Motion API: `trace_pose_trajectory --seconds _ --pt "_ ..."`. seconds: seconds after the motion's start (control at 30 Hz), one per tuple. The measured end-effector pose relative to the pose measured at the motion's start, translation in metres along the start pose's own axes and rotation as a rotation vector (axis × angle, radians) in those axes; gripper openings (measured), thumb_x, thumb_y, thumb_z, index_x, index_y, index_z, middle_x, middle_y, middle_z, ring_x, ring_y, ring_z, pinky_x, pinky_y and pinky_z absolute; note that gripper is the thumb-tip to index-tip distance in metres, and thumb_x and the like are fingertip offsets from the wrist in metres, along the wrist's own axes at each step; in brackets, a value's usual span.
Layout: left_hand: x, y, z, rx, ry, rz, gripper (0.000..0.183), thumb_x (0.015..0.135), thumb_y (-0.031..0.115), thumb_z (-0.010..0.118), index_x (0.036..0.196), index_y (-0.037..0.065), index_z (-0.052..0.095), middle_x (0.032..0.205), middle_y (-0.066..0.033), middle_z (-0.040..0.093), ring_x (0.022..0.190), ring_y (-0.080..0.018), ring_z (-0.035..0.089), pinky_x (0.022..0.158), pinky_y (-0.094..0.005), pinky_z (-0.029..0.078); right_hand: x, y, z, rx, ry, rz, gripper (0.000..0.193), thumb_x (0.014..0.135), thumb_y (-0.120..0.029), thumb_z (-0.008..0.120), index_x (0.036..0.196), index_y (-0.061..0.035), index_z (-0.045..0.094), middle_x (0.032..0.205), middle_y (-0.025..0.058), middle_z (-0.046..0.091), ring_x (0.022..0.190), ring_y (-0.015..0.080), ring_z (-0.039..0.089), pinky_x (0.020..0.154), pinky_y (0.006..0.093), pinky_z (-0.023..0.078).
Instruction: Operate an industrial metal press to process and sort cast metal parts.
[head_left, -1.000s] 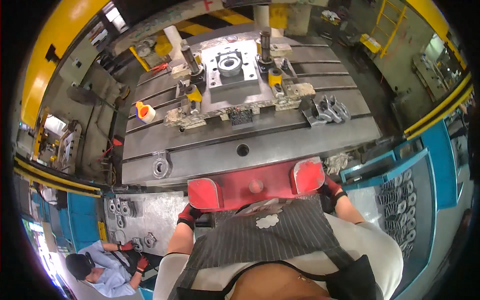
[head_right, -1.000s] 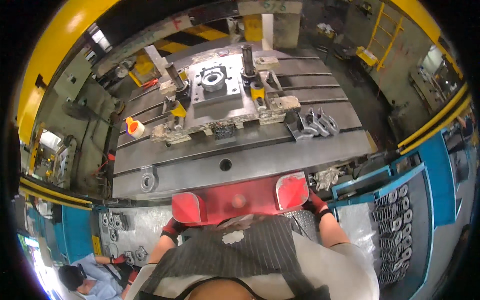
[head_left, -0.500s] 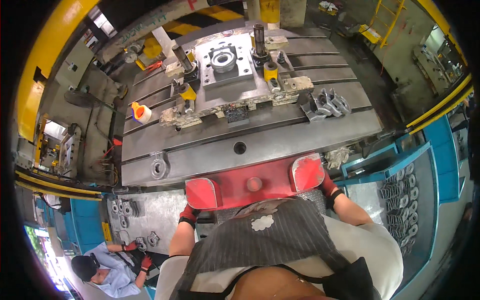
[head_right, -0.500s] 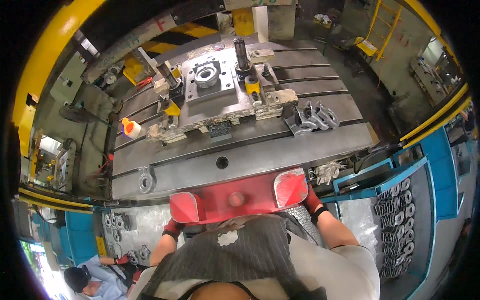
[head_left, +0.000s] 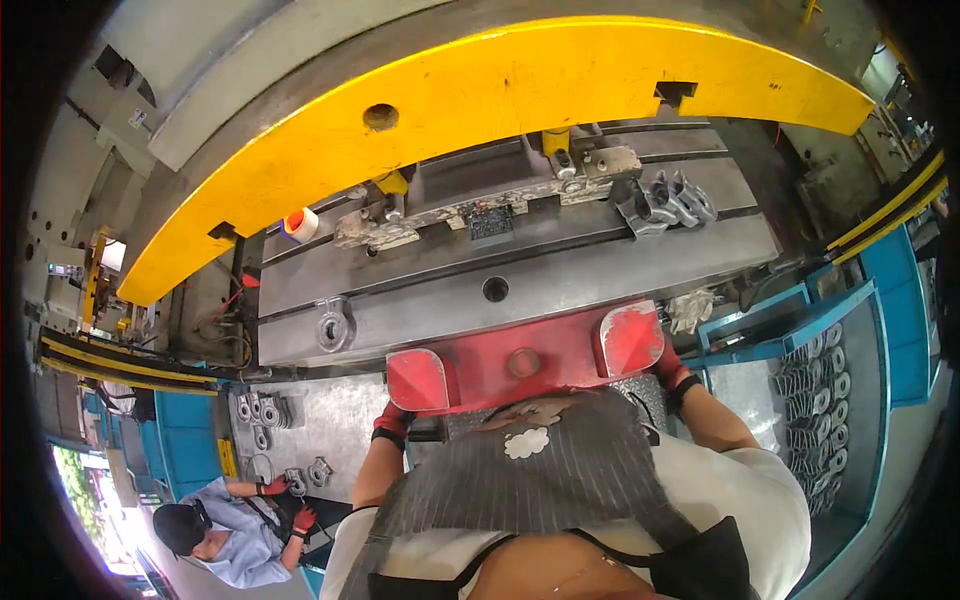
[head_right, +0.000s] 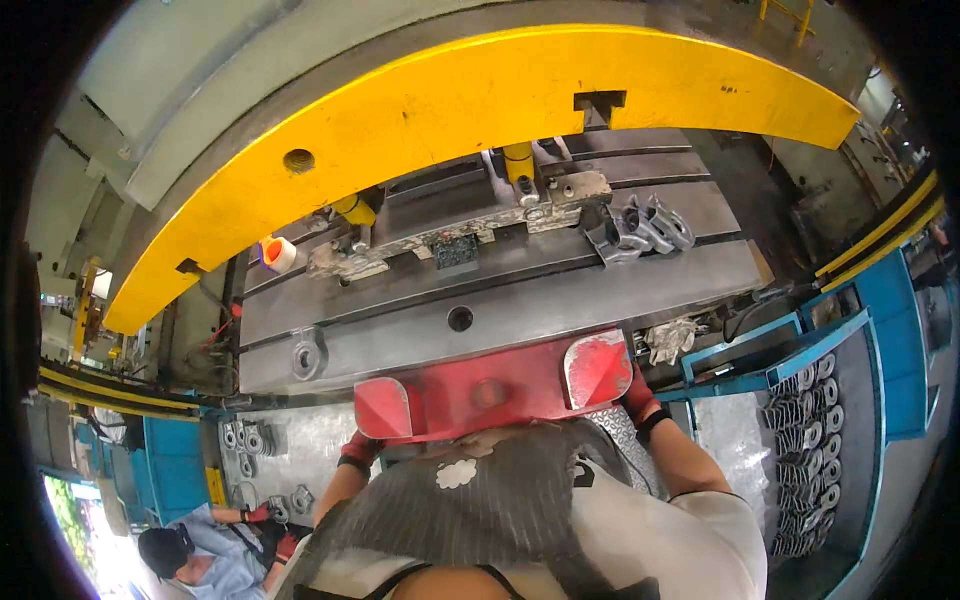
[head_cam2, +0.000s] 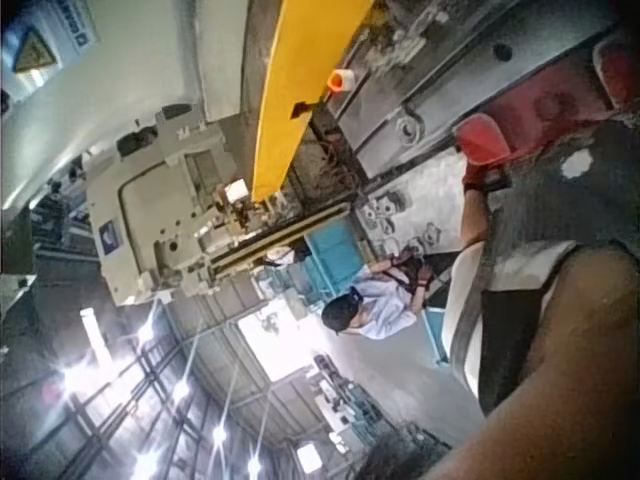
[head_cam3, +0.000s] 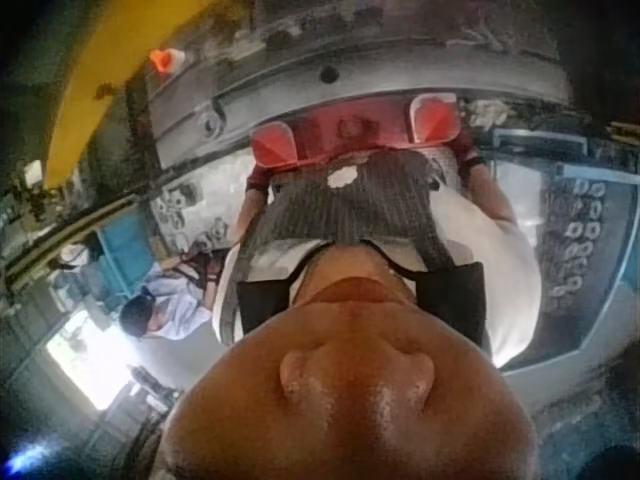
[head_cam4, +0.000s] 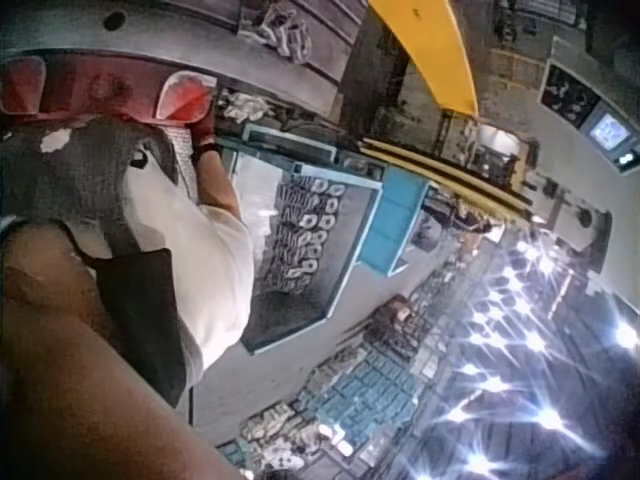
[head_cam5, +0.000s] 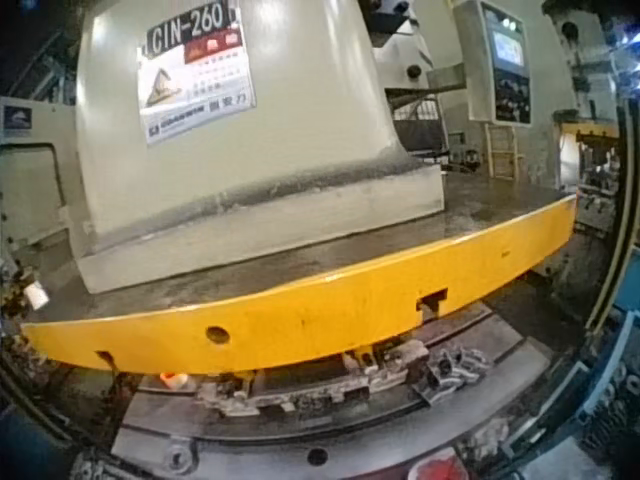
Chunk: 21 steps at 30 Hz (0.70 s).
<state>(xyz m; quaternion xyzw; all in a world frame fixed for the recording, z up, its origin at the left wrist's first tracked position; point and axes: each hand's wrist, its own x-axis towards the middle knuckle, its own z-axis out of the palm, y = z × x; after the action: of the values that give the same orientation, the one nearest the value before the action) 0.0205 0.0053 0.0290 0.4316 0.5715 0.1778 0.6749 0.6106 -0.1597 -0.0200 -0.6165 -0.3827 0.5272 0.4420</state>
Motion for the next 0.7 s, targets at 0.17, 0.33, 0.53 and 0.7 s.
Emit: trace_pose_trajectory --seconds 0.17,0.33,0.53,0.7 --pt "-0.002 0.012 0.01 -0.136 -0.022 -0.073 0.044 0.088 0.031 0.056 0.127 0.013 0.046 0.125 -0.0008 0.052 0.11 -0.0171 0.051 0.092 -0.0367 0.043 -0.008 0.022 -0.018 -0.292 0.025 -0.129 0.054 0.084 -0.013 0.057 0.132 -0.0011 0.035 0.133 0.0126 0.042 0.12 0.0237 0.043 0.098 0.0345 0.038" --pt "-0.022 0.022 -0.065 0.075 -0.096 -0.001 0.056 0.085 0.041 0.055 0.126 0.004 0.047 0.118 -0.0071 0.057 0.1 -0.02 0.057 0.086 -0.0393 0.045 -0.025 -0.077 -0.023 0.028 0.636 0.083 0.047 0.092 -0.013 0.049 0.135 -0.0038 0.034 0.123 0.01 0.051 0.112 0.0229 0.05 0.096 0.03 0.04" --pt "0.008 0.24 -0.067 0.39 -0.134 0.251 0.044 0.092 0.031 0.05 0.124 0.002 0.049 0.118 -0.0061 0.057 0.104 -0.0151 0.055 0.09 -0.0303 0.042 -0.006 -0.157 -0.011 0.877 -0.011 -0.268 0.035 0.094 -0.029 0.045 0.112 -0.0014 0.054 0.097 0.0075 0.063 0.088 0.0202 0.06 0.079 0.0317 0.048" --pt "0.095 0.382 0.06 0.228 -0.03 0.828 0.037 0.087 0.02 0.057 0.119 0.002 0.054 0.116 -0.0092 0.059 0.107 -0.0187 0.055 0.093 -0.0292 0.04 0.0 -0.176 0.036 0.864 0.035 0.086 0.041 0.094 -0.041 0.041 0.106 -0.0043 0.056 0.092 0.0069 0.063 0.083 0.021 0.062 0.074 0.0361 0.051"
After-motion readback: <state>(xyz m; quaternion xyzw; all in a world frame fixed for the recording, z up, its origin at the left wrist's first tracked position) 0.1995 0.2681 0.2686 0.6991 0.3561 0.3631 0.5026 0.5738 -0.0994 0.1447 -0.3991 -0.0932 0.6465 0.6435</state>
